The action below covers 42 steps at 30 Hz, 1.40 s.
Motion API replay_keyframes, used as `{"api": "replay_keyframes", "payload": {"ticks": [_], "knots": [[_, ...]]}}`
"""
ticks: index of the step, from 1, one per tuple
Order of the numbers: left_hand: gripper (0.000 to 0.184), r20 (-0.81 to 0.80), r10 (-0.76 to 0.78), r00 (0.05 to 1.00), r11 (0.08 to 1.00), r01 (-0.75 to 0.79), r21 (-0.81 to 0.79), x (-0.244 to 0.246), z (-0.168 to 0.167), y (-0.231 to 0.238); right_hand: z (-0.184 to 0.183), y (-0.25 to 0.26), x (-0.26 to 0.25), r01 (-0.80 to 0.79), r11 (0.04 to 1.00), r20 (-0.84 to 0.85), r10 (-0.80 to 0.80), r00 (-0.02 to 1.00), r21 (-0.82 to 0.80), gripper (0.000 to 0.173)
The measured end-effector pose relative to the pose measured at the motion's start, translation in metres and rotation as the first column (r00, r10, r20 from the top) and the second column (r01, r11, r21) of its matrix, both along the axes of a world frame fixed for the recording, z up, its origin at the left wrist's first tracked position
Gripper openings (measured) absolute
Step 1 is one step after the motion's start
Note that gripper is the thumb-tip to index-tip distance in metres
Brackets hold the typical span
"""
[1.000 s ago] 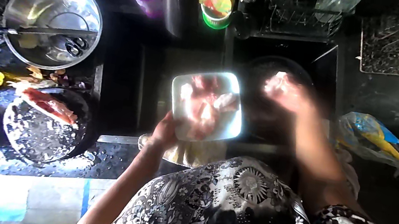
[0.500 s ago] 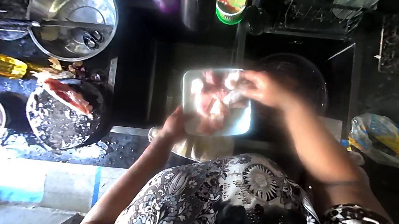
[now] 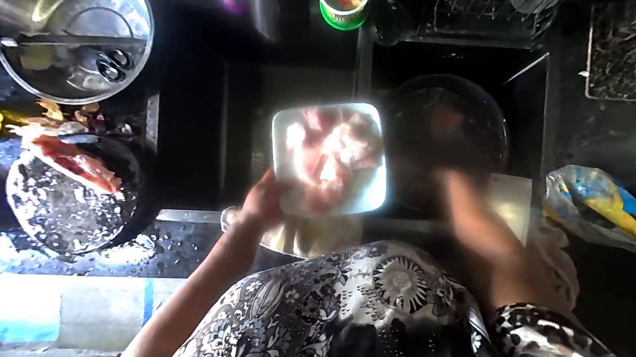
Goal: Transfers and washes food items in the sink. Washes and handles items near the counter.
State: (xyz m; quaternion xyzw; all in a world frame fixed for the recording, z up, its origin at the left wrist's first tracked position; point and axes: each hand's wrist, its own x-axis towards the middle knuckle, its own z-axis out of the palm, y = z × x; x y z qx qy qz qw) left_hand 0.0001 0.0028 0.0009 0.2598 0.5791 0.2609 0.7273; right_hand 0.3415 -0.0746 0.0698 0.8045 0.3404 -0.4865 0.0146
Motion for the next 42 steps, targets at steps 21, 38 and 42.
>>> {"api": "replay_keyframes", "payload": {"ticks": [21,38,42], "knots": [[0.038,0.016,-0.006,1.000,1.000,0.006,-0.030,-0.003,-0.004,0.000,-0.089,0.020,0.004,0.012,0.919,0.172,-0.087,0.981,0.394,0.038],[0.039,0.017,-0.037,0.999,0.999,0.037,-0.001,-0.007,-0.009,0.000,-0.010,0.060,0.036,0.462,0.722,-0.740,0.102,0.665,0.515,0.026],[0.037,0.016,-0.052,0.999,0.999,0.052,-0.001,-0.008,-0.010,0.000,0.022,0.064,0.006,0.195,0.757,-0.612,0.318,0.724,0.624,0.034]]}}
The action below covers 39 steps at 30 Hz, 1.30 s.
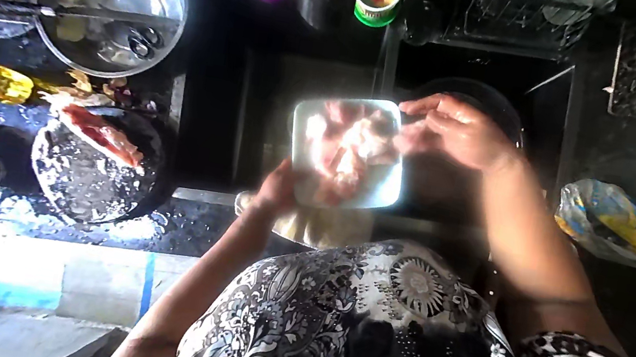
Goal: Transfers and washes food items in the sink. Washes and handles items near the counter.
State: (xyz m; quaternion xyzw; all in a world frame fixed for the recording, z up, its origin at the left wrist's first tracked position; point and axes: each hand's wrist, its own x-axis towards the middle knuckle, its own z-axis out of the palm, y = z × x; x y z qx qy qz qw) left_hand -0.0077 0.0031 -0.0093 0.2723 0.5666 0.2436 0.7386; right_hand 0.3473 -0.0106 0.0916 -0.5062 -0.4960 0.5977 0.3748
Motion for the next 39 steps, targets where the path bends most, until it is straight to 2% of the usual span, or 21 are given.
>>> {"api": "replay_keyframes", "payload": {"ticks": [2,4,7,8,9,10,12,13,14,16,19,21,22,24,25,27,28,31,34,36,39], "knots": [[0.035,0.005,0.008,1.000,1.000,-0.008,0.002,0.001,-0.001,0.000,-0.012,0.014,0.010,0.104,0.993,0.227,-0.087,0.970,-0.063,0.030],[0.035,0.003,0.013,1.000,1.000,-0.013,0.007,0.001,-0.001,0.001,-0.048,0.026,0.026,0.220,0.959,0.415,-0.129,0.901,-0.180,0.030],[0.036,-0.004,0.016,1.000,1.000,-0.016,0.007,0.001,0.000,0.000,-0.094,0.011,0.022,0.204,0.906,0.598,0.066,0.799,-0.371,0.049],[0.036,-0.001,0.023,1.000,1.000,-0.023,0.005,0.001,0.000,0.001,-0.097,-0.004,0.009,0.210,0.912,0.644,0.075,0.761,-0.354,0.049],[0.038,0.002,0.027,1.000,1.000,-0.027,0.006,0.002,0.002,0.001,-0.083,-0.023,-0.009,0.249,0.924,0.697,0.027,0.717,-0.292,0.042],[0.039,-0.003,0.035,0.999,0.999,-0.035,0.008,0.004,0.004,0.001,-0.045,-0.042,-0.031,0.287,0.921,0.726,-0.008,0.687,-0.262,0.038],[0.038,-0.019,0.036,0.999,0.999,-0.036,0.019,0.007,0.008,0.001,0.076,-0.053,-0.061,0.279,0.794,0.608,0.140,0.781,-0.541,0.043],[0.039,-0.021,0.034,0.999,0.999,-0.034,0.021,0.008,0.008,0.001,0.105,-0.057,-0.071,0.315,0.767,0.587,0.098,0.803,-0.559,0.044],[0.040,-0.022,0.033,0.999,0.999,-0.032,0.021,0.008,0.009,0.001,0.114,-0.061,-0.075,0.351,0.768,0.593,0.045,0.804,-0.535,0.044],[0.041,-0.014,0.042,0.999,0.999,-0.042,0.025,0.009,0.009,0.001,0.098,-0.066,-0.071,0.402,0.774,0.615,-0.020,0.788,-0.490,0.042],[0.039,-0.021,0.051,0.998,0.999,-0.051,0.016,0.011,0.011,0.001,0.075,-0.073,-0.054,0.368,0.768,0.596,0.021,0.803,-0.523,0.043],[0.040,-0.029,0.055,0.998,0.998,-0.054,0.015,0.012,0.010,0.001,0.026,-0.103,-0.029,0.292,0.876,0.577,-0.020,0.817,-0.384,0.044],[0.040,-0.038,0.053,0.998,0.998,-0.052,0.024,0.012,0.010,0.001,0.007,-0.107,-0.018,0.281,0.884,0.565,-0.023,0.825,-0.373,0.045],[0.039,-0.039,0.046,0.998,0.999,-0.045,0.025,0.011,0.011,0.000,-0.005,-0.069,-0.008,0.268,0.801,0.487,0.034,0.873,-0.536,0.038],[0.038,-0.039,0.043,0.998,0.999,-0.042,0.025,0.011,0.011,0.000,-0.032,-0.049,0.001,0.249,0.795,0.479,0.060,0.876,-0.554,0.037],[0.039,-0.031,0.047,0.998,0.999,-0.047,0.018,0.010,0.011,0.000,-0.116,-0.034,0.031,0.229,0.900,0.502,-0.012,0.865,-0.372,0.035],[0.039,-0.033,0.050,0.998,0.999,-0.049,0.013,0.010,0.011,-0.001,-0.142,-0.029,0.047,0.233,0.911,0.472,-0.048,0.880,-0.342,0.037],[0.040,-0.022,0.047,0.999,0.999,-0.047,0.009,0.010,0.011,-0.001,-0.149,-0.020,0.076,0.310,0.876,0.389,-0.157,0.908,-0.370,0.042],[0.038,-0.016,0.049,0.999,0.999,-0.049,0.000,0.009,0.011,0.000,-0.147,-0.012,0.086,0.390,0.851,0.457,-0.208,0.865,-0.351,0.041],[0.038,-0.020,0.049,0.999,0.999,-0.049,-0.003,0.007,0.009,0.000,-0.148,-0.009,0.086,0.407,0.850,0.580,-0.155,0.800,-0.335,0.049],[0.039,-0.023,0.048,0.999,0.999,-0.048,0.003,0.005,0.007,-0.002,-0.135,-0.018,0.076,0.437,0.831,0.784,-0.003,0.621,-0.343,0.077]]}}
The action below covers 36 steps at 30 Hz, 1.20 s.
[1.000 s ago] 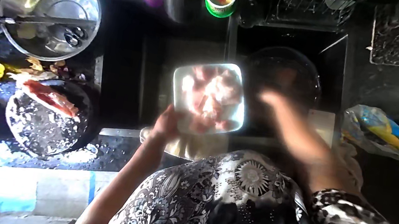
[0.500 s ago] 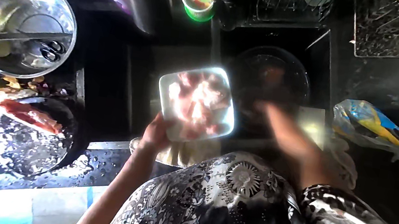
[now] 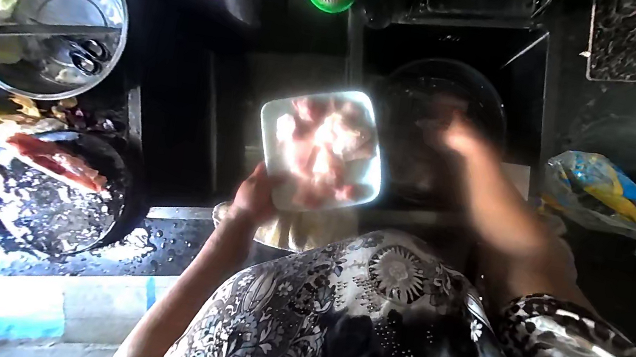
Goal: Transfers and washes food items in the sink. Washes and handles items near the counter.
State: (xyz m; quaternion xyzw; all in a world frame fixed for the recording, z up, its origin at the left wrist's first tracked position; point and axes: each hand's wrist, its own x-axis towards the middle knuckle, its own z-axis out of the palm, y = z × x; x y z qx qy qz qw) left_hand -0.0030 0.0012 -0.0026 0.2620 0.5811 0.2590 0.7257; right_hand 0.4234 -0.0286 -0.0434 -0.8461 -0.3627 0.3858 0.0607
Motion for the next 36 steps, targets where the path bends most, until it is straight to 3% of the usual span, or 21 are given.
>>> {"api": "replay_keyframes", "payload": {"ticks": [2,3,5,7,10,11,13,17,19,27,29,32,36], "knots": [[0.038,0.003,-0.002,1.000,1.000,0.002,0.003,0.001,0.001,0.001,0.003,-0.008,-0.004,-0.036,0.997,0.056,0.040,0.998,-0.071,0.074],[0.038,0.000,-0.004,1.000,1.000,0.004,0.000,0.001,0.002,0.000,0.000,-0.016,-0.004,-0.080,0.991,0.026,0.084,0.996,-0.111,0.061],[0.038,-0.006,-0.001,1.000,1.000,0.001,-0.009,0.000,0.002,0.000,-0.013,-0.031,-0.006,-0.187,0.963,-0.096,0.171,0.981,-0.195,0.051],[0.038,-0.005,-0.003,1.000,1.000,0.003,-0.011,0.001,0.001,0.000,0.018,-0.047,-0.030,-0.210,0.936,-0.144,0.175,0.974,-0.283,0.043],[0.037,-0.003,0.006,1.000,1.000,-0.007,-0.002,0.003,0.003,0.001,0.109,-0.055,-0.069,-0.288,0.903,-0.202,0.232,0.952,-0.318,0.040],[0.038,0.000,-0.001,1.000,1.000,0.001,0.002,0.002,0.003,0.001,0.117,-0.052,-0.072,-0.347,0.880,-0.228,0.284,0.931,-0.323,0.040],[0.041,-0.004,-0.004,1.000,1.000,0.004,0.001,0.002,0.002,0.001,0.099,-0.041,-0.066,-0.433,0.835,-0.280,0.350,0.894,-0.339,0.038],[0.040,0.016,-0.008,1.000,1.000,0.008,0.006,0.002,0.001,0.001,0.053,-0.033,-0.050,-0.222,0.940,-0.322,0.132,0.937,-0.259,0.032],[0.040,0.030,-0.004,1.000,1.000,0.004,0.008,0.002,0.001,0.001,0.025,-0.024,-0.032,-0.135,0.970,-0.435,0.035,0.900,-0.202,0.031],[0.038,0.039,-0.007,0.999,1.000,0.007,-0.003,0.001,0.001,0.002,0.020,-0.021,-0.014,0.120,0.992,-0.681,-0.121,0.723,-0.049,0.033],[0.038,0.035,-0.014,0.999,1.000,0.014,-0.007,-0.001,-0.002,0.002,0.021,-0.026,-0.011,0.182,0.983,-0.733,-0.110,0.671,0.019,0.035],[0.037,0.031,-0.003,1.000,1.000,0.003,-0.012,-0.002,-0.003,0.002,0.026,-0.023,-0.009,0.259,0.954,-0.727,-0.070,0.684,0.151,0.036],[0.035,0.013,-0.016,1.000,1.000,0.016,-0.012,-0.006,-0.008,0.001,0.075,-0.015,-0.031,0.195,0.895,-0.690,0.155,0.707,0.401,0.026]]}}
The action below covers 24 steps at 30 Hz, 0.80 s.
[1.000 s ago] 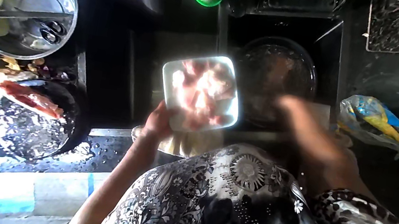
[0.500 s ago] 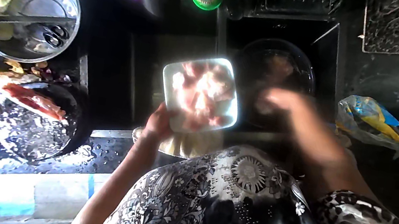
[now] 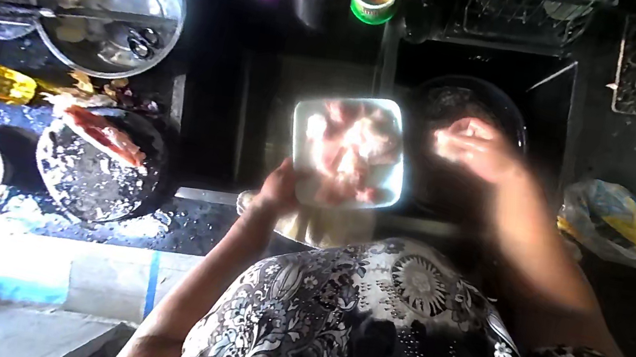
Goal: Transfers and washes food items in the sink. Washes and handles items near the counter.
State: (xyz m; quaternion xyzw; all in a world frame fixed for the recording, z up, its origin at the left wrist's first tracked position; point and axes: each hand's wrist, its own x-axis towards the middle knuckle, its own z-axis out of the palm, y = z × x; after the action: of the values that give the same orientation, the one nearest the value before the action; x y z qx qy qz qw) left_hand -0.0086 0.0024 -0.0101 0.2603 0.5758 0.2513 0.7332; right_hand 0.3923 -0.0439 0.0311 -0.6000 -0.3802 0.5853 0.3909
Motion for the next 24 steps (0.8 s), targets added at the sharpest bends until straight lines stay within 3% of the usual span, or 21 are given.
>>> {"api": "replay_keyframes", "payload": {"ticks": [4,6,8,10,12,14,16,20,24], "knots": [[0.039,-0.003,-0.033,0.999,0.999,0.034,0.029,-0.001,0.000,-0.002,0.038,0.005,-0.043,-0.244,0.925,-0.052,0.270,0.961,0.289,0.035],[0.039,-0.007,-0.044,0.999,0.998,0.044,0.033,-0.001,0.002,-0.002,0.036,0.013,-0.049,-0.257,0.920,-0.047,0.283,0.958,0.295,0.030],[0.039,-0.011,-0.047,0.999,0.998,0.047,0.039,0.000,0.003,-0.002,0.023,0.024,-0.036,-0.212,0.976,0.261,0.193,0.946,0.046,0.023],[0.041,0.000,-0.037,0.999,0.999,0.037,0.026,0.000,0.003,-0.001,-0.007,0.026,-0.015,-0.221,0.921,0.557,0.372,0.743,-0.320,0.028],[0.043,0.018,-0.034,0.999,0.999,0.034,0.017,0.001,0.000,-0.005,-0.042,0.003,-0.005,-0.230,0.778,0.564,0.594,0.574,-0.585,0.033],[0.043,0.051,-0.003,0.999,1.000,0.003,0.010,0.004,0.003,0.000,-0.044,-0.007,-0.017,-0.254,0.648,0.499,0.734,0.461,-0.718,0.036],[0.048,0.081,0.028,0.996,1.000,-0.028,-0.002,0.005,0.010,0.004,-0.039,-0.008,-0.028,-0.292,0.598,0.469,0.784,0.407,-0.747,0.041],[0.049,0.189,0.084,0.978,0.996,-0.091,0.025,0.002,0.012,0.002,-0.033,-0.014,-0.029,-0.292,0.689,0.568,0.718,0.402,-0.664,0.050],[0.047,0.224,0.249,0.942,0.963,-0.266,0.048,-0.006,0.018,0.005,-0.034,-0.028,-0.013,-0.203,0.760,0.610,0.625,0.487,-0.617,0.051]]}}
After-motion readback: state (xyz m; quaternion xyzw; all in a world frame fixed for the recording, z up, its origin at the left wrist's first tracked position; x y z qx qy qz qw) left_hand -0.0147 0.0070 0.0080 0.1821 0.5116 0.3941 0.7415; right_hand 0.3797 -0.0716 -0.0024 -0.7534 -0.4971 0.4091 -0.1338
